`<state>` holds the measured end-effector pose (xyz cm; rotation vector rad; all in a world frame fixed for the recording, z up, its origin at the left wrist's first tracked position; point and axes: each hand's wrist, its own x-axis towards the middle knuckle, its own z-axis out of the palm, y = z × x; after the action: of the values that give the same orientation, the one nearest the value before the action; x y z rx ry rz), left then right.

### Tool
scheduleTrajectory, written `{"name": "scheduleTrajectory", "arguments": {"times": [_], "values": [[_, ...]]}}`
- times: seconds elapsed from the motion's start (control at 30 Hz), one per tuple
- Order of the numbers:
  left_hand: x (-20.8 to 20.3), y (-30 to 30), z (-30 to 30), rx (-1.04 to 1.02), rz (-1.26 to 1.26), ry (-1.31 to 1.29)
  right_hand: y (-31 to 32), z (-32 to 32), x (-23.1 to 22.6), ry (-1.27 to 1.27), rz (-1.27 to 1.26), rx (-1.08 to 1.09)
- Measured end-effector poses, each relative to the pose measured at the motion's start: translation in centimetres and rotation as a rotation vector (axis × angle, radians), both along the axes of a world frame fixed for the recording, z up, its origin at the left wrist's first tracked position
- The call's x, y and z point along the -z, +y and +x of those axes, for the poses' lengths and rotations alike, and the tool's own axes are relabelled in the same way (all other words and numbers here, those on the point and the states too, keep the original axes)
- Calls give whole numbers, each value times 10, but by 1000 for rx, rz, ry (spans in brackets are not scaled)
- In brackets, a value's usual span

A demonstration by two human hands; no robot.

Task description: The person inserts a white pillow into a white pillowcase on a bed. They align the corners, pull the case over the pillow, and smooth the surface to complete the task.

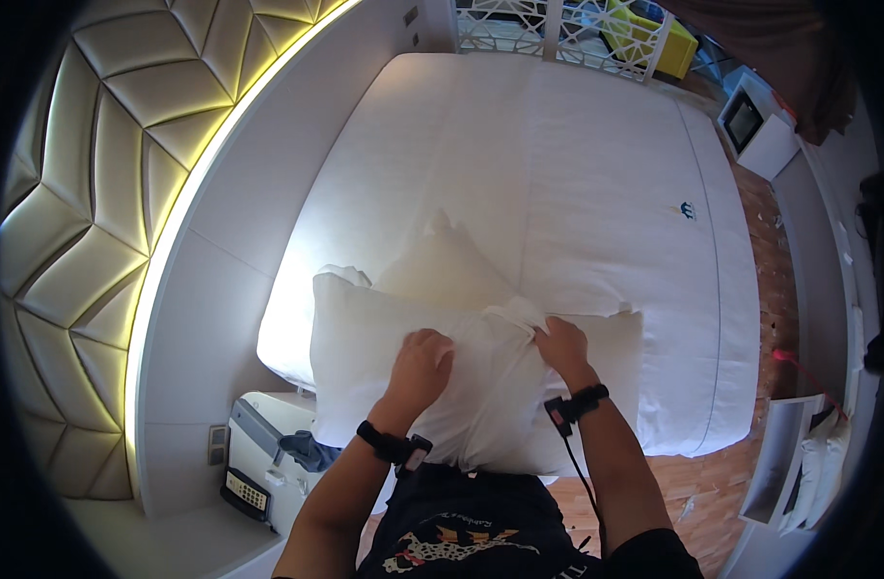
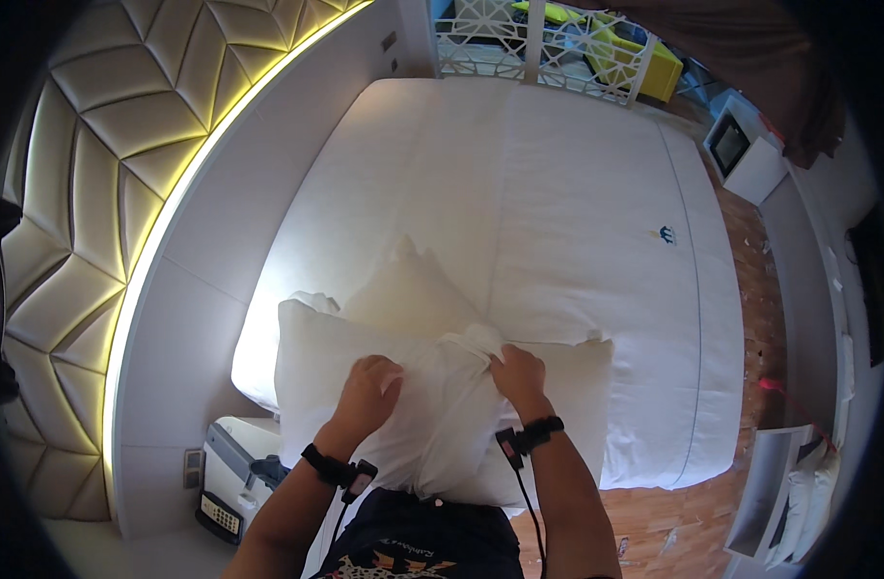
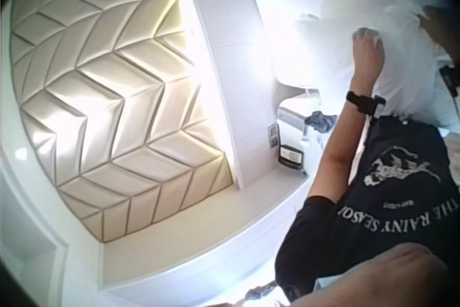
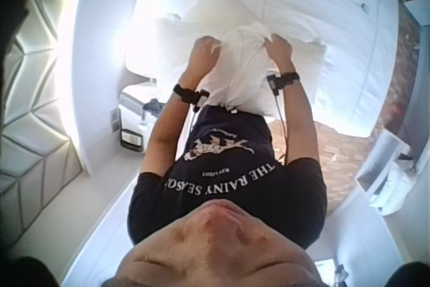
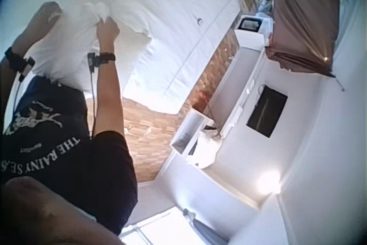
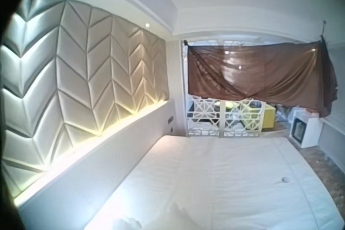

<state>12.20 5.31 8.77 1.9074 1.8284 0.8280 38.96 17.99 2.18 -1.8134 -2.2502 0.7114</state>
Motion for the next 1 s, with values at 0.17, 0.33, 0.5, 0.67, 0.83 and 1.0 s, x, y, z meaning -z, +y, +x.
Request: {"name": "scheduleTrajectory", "arguments": {"times": [0.17, 0.33, 0.5, 0.67, 0.83, 1.0], "values": [[25, 23, -3, -154, -82, 303, -24, 31, -6, 43, -7, -77], [41, 49, -12, -96, -337, 527, -52, 30, -30, 54, -45, -201], [70, 28, -28, -64, -317, 518, -51, -7, -46, 232, -9, -108], [41, 14, -30, -140, -246, 424, -54, -80, -66, 164, 291, -244], [-10, 22, -34, -151, -117, 363, -32, -73, -65, -139, 34, -199], [-32, 48, -39, -157, -53, 343, -7, 44, -62, -87, 101, 58]]}}
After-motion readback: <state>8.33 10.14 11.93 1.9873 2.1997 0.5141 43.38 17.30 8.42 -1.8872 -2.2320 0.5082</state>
